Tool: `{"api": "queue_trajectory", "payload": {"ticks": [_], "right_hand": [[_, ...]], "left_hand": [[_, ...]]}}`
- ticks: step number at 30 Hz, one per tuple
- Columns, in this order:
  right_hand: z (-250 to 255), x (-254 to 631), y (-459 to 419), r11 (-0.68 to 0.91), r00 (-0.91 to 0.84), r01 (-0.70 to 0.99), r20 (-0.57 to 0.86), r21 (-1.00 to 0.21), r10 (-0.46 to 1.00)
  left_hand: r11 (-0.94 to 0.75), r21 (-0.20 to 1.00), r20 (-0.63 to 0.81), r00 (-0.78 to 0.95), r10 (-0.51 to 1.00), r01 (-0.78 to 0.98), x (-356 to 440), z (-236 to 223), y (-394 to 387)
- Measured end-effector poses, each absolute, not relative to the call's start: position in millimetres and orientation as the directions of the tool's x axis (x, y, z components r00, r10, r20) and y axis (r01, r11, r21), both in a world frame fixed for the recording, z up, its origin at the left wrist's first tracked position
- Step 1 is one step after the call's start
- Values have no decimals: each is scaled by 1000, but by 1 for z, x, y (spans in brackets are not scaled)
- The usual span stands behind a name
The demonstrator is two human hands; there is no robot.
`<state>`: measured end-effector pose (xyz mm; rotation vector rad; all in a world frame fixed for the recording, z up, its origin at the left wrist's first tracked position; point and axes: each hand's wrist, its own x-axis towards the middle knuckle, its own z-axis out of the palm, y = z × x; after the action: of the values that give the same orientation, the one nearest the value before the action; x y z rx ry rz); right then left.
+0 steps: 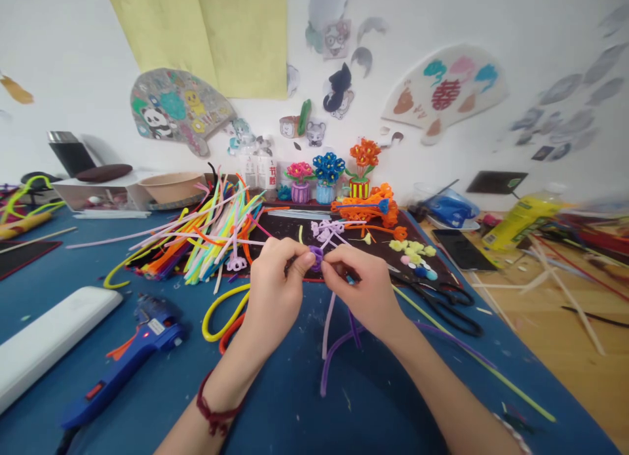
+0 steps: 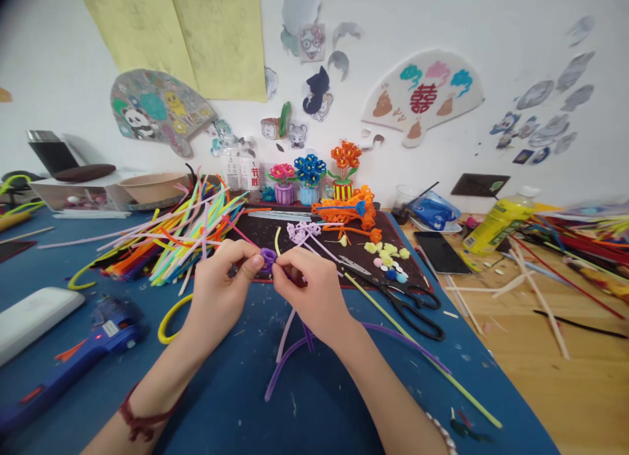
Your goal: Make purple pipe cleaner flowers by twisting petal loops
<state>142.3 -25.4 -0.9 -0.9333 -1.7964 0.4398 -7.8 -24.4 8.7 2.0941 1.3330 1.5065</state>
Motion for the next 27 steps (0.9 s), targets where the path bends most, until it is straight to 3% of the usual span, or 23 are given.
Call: {"api": "queue_trajectory", "payload": {"ticks": [11, 19, 27], "right_hand": [[-1, 144, -23, 507, -265, 189, 453, -841, 851], [0, 147, -24, 434, -318, 49, 398, -900, 861], [-3, 152, -21, 404, -377, -36, 387, -914, 842]], "left_hand": [[-558, 769, 540, 151, 828, 311, -16, 13, -20], [-372, 927, 355, 194, 914, 56, -19, 18, -20], [-474, 870, 412, 328, 850, 137, -25, 22, -19]]}}
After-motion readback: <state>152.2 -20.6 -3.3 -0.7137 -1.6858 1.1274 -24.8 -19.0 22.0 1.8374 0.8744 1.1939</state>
